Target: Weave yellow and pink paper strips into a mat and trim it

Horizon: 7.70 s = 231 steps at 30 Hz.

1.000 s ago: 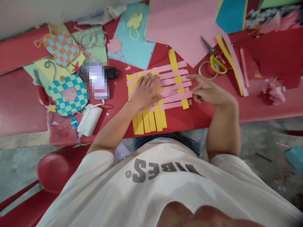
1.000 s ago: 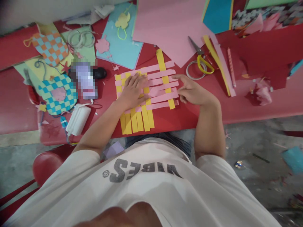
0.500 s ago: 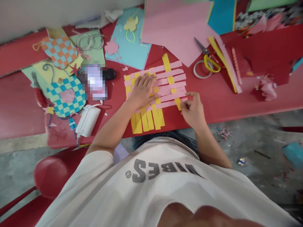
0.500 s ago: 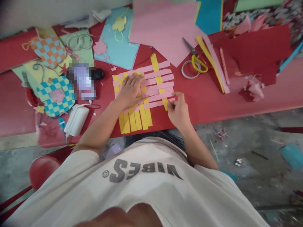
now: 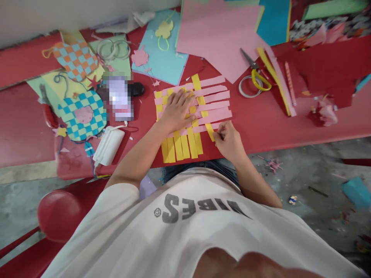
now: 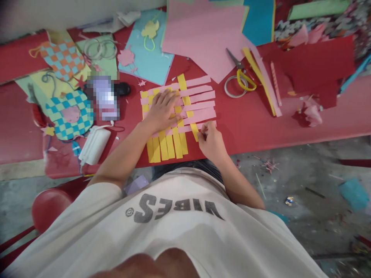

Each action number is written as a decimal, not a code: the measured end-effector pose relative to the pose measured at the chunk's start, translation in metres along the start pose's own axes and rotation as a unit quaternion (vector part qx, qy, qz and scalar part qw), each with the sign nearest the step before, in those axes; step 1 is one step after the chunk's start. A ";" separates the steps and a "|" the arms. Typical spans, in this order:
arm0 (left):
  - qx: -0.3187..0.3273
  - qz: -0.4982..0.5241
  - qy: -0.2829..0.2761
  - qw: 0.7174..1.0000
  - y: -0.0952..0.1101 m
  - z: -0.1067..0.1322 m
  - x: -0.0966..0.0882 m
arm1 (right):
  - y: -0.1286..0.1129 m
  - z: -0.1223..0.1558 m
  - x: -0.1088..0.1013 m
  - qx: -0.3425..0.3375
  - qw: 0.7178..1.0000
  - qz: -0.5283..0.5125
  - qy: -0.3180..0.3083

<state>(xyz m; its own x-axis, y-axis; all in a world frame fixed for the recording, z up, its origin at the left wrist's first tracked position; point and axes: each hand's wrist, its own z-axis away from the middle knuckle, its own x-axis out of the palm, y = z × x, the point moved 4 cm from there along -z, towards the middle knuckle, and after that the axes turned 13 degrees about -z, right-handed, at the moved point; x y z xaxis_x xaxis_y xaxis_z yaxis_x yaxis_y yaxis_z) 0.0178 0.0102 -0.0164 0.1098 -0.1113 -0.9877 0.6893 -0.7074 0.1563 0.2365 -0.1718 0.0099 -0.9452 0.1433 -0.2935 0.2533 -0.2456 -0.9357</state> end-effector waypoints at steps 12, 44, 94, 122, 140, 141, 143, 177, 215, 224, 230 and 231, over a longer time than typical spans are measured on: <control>-0.005 -0.007 -0.019 1.000 0.003 0.000 -0.004 | -0.007 0.026 0.017 0.021 0.999 0.006 -0.038; 0.008 -0.029 0.021 0.999 0.007 0.005 -0.004 | -0.055 -0.172 -0.002 -0.259 0.894 0.256 -0.263; 0.002 0.016 -0.009 1.000 0.008 0.007 -0.013 | -0.043 -0.138 0.001 -0.243 0.888 0.285 -0.268; 0.005 0.017 -0.012 1.000 0.008 0.006 -0.010 | -0.060 -0.116 -0.009 -0.282 0.907 0.264 -0.165; 0.006 0.002 0.019 1.000 0.004 0.003 -0.003 | 0.020 0.059 0.015 -0.311 0.852 0.372 -0.198; 0.008 0.001 0.024 1.000 0.004 0.003 -0.002 | 0.019 0.058 0.014 -0.314 0.851 0.371 -0.201; 0.009 -0.003 0.030 1.000 0.003 0.002 -0.001 | 0.019 0.058 0.013 -0.318 0.848 0.371 -0.206; 0.009 -0.022 0.007 1.000 0.007 0.004 -0.005 | -0.055 -0.180 0.018 -0.242 0.936 0.240 -0.089; 0.011 -0.016 0.010 1.000 0.009 0.005 -0.010 | -0.021 -0.188 -0.017 -0.275 0.917 0.270 -0.105; 0.013 -0.011 0.009 1.000 0.010 0.004 -0.011 | -0.017 -0.193 -0.003 -0.281 0.915 0.269 -0.106; -0.044 0.009 0.044 0.998 0.004 0.006 -0.016 | -0.016 -0.193 0.000 -0.291 0.912 0.274 -0.095; -0.067 0.017 0.058 0.996 0.000 0.007 -0.018 | -0.016 -0.192 0.001 -0.291 0.911 0.277 -0.092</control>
<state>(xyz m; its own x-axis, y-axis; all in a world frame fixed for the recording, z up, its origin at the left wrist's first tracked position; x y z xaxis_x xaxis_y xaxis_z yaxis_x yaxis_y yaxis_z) 0.0108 0.0079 0.0013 0.2111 -0.0473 -0.9763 0.7726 -0.6037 0.1964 0.2713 0.0165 -0.0127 -0.6446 -0.0240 -0.7641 0.7177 0.3254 -0.6157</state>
